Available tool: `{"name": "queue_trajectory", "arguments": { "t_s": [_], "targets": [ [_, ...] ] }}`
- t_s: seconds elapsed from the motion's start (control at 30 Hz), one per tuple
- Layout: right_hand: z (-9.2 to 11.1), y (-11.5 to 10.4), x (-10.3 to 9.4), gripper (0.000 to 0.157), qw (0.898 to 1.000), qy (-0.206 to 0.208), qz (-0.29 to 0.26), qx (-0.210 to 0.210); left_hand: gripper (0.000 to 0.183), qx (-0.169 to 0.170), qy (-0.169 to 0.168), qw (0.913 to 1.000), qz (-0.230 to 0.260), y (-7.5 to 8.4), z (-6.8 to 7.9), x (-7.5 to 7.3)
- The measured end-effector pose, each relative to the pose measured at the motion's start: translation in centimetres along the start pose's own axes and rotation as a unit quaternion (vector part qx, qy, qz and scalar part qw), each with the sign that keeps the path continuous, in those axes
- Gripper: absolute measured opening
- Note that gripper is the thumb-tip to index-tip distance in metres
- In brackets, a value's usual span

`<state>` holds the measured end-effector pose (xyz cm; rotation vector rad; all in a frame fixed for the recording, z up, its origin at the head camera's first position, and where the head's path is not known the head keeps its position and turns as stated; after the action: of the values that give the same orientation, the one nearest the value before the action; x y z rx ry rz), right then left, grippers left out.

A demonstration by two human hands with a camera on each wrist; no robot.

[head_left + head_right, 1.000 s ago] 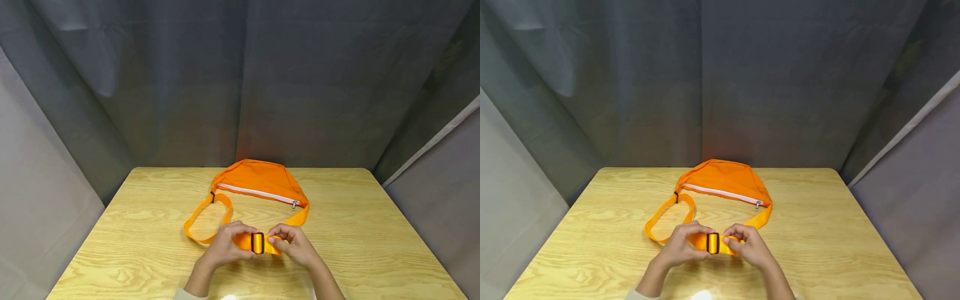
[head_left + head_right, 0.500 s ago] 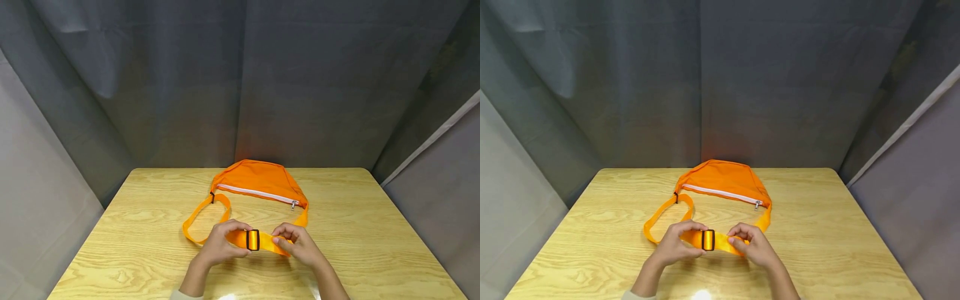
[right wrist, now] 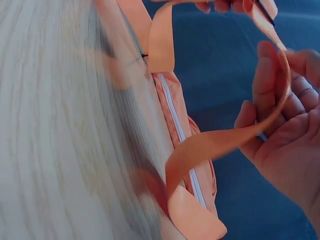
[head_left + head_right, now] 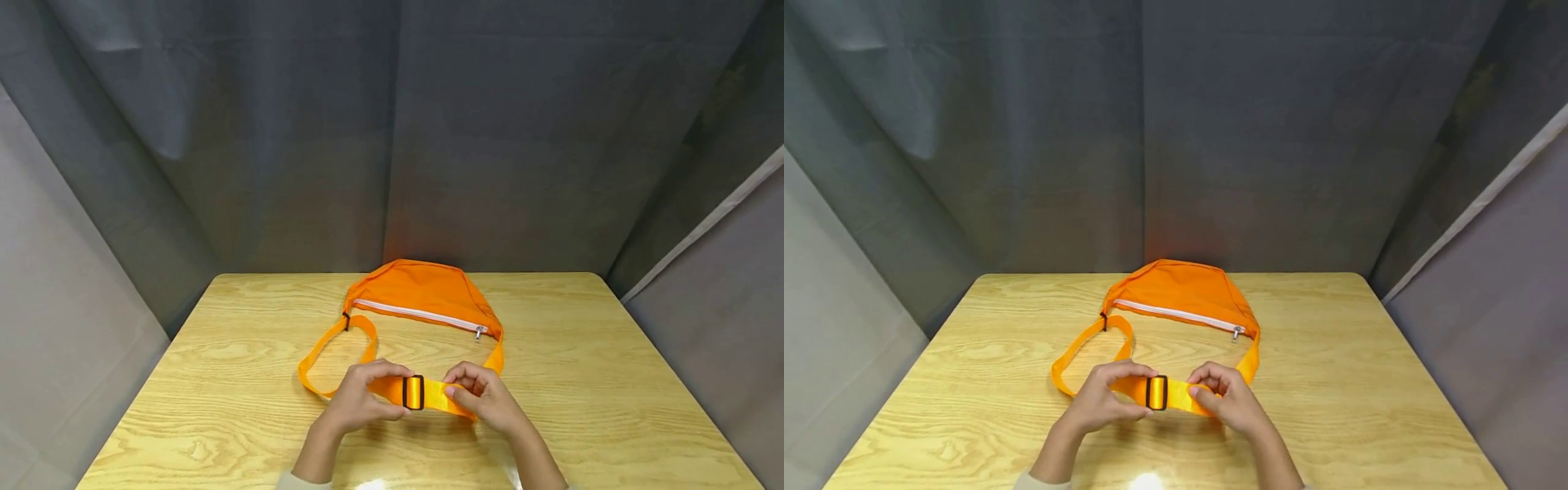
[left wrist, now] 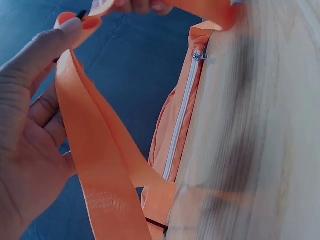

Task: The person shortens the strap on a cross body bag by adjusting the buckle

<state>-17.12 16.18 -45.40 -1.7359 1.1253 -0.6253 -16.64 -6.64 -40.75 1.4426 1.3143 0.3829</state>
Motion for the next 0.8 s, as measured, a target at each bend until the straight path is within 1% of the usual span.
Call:
{"name": "queue_trajectory", "arguments": {
  "t_s": [0.17,0.27,0.37,0.5,0.57,0.73,0.8],
  "targets": [
    [-0.1,0.1,0.2,0.01,1.0,-0.013,-0.01,0.002,0.046,-0.009,-0.003,1.0,0.001,0.0,0.1,-0.2],
    [-0.2,0.2,0.3,0.009,1.0,-0.017,-0.018,0.004,0.045,-0.002,-0.009,1.0,0.004,-0.3,0.1,-0.1],
    [-0.3,0.2,0.5,0.007,0.999,-0.011,-0.031,0.001,0.047,-0.007,-0.013,0.9998,0.014,-1.3,0.2,0.2],
    [-0.4,0.2,0.8,0.006,0.999,-0.008,-0.048,-0.006,0.049,-0.026,-0.016,0.9993,0.022,-2.9,0.2,0.6],
    [-0.5,0.2,1.0,0.007,0.999,-0.011,-0.053,-0.004,0.049,-0.027,-0.02,0.9992,0.024,-3.2,0.2,0.7],
    [-0.6,0.0,1.5,0.011,0.998,-0.013,-0.053,0.012,0.049,-0.023,-0.021,0.9991,0.027,-3.4,0.2,1.0],
    [-0.5,-0.1,1.3,0.011,0.999,-0.016,-0.03,0.022,0.048,-0.023,-0.016,0.9993,0.024,-2.4,0.3,0.9]
  ]
}}
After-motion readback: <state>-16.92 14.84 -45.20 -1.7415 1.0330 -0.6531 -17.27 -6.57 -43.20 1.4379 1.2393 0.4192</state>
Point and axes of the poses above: each hand's wrist, its own z-axis away from the middle knuckle, its own x-axis out of the palm, y = z × x, the point moved 2 cm from there along -z, towards the middle knuckle, and after that the axes turned 8 degrees about -x, right-handed, at the moved point
